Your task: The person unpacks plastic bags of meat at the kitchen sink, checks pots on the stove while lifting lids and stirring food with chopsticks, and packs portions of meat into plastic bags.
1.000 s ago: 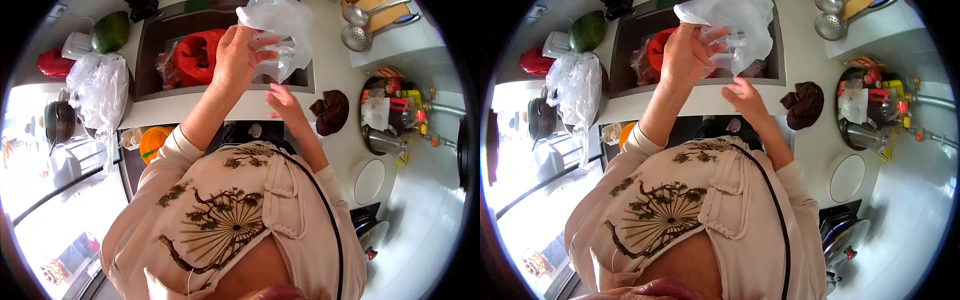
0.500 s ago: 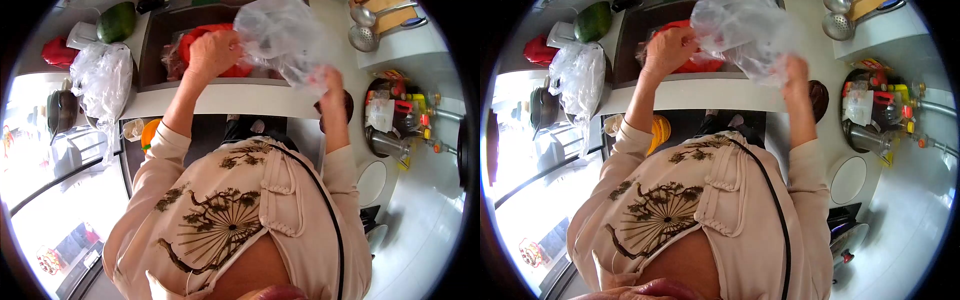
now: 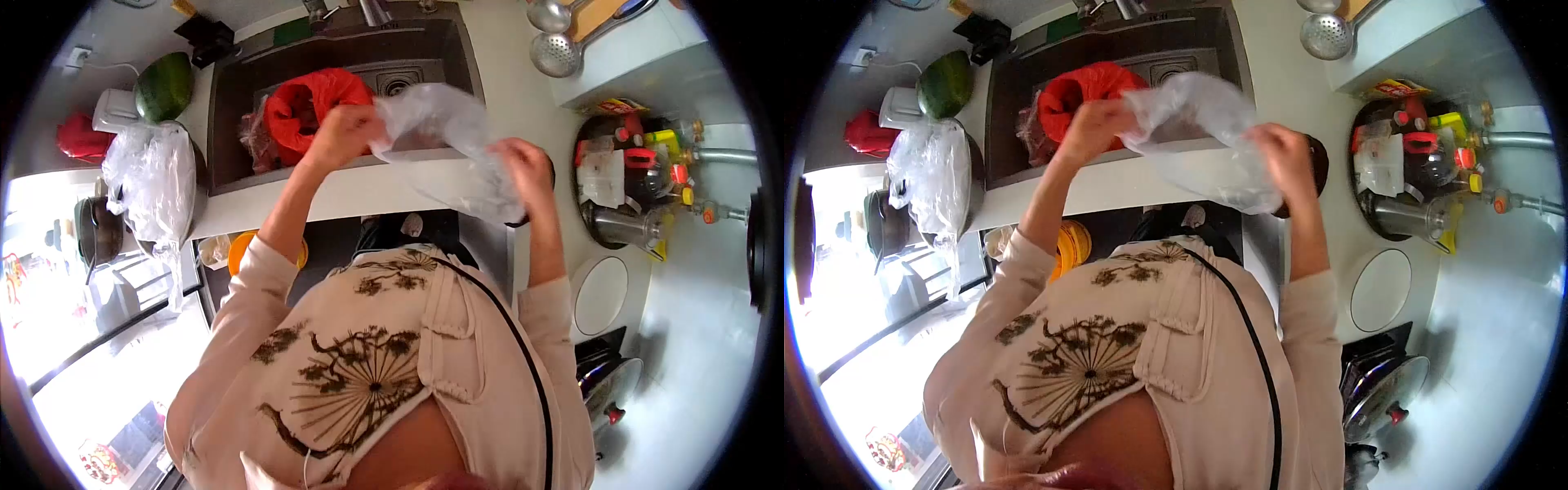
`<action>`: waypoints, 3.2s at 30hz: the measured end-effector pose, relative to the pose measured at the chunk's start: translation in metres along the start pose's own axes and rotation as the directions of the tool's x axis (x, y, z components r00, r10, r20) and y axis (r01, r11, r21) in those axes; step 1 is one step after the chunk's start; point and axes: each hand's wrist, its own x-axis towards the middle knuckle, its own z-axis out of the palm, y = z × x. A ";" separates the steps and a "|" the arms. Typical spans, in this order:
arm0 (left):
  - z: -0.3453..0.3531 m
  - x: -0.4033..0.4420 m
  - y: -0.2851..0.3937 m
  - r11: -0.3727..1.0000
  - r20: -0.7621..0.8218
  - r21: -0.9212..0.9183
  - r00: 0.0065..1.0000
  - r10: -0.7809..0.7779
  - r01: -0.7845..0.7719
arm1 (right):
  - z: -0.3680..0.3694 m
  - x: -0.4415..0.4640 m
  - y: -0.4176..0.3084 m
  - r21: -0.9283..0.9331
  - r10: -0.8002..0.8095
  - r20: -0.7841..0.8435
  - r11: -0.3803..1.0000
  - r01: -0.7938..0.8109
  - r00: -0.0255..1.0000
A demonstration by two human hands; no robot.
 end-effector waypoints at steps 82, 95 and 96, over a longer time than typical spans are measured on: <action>0.028 0.040 -0.254 0.854 0.262 0.088 0.815 -0.517 0.513 | 0.092 0.004 -0.072 0.731 0.498 -0.320 0.671 -0.124 0.806; 0.018 0.013 -0.244 0.859 0.204 0.014 0.840 -0.504 0.512 | 0.106 0.007 -0.076 0.105 0.187 -0.336 0.981 -0.161 0.923; 0.013 0.011 -0.241 0.856 0.176 0.013 0.841 -0.511 0.518 | 0.109 0.003 -0.064 -0.190 -0.106 -0.400 0.981 0.030 0.910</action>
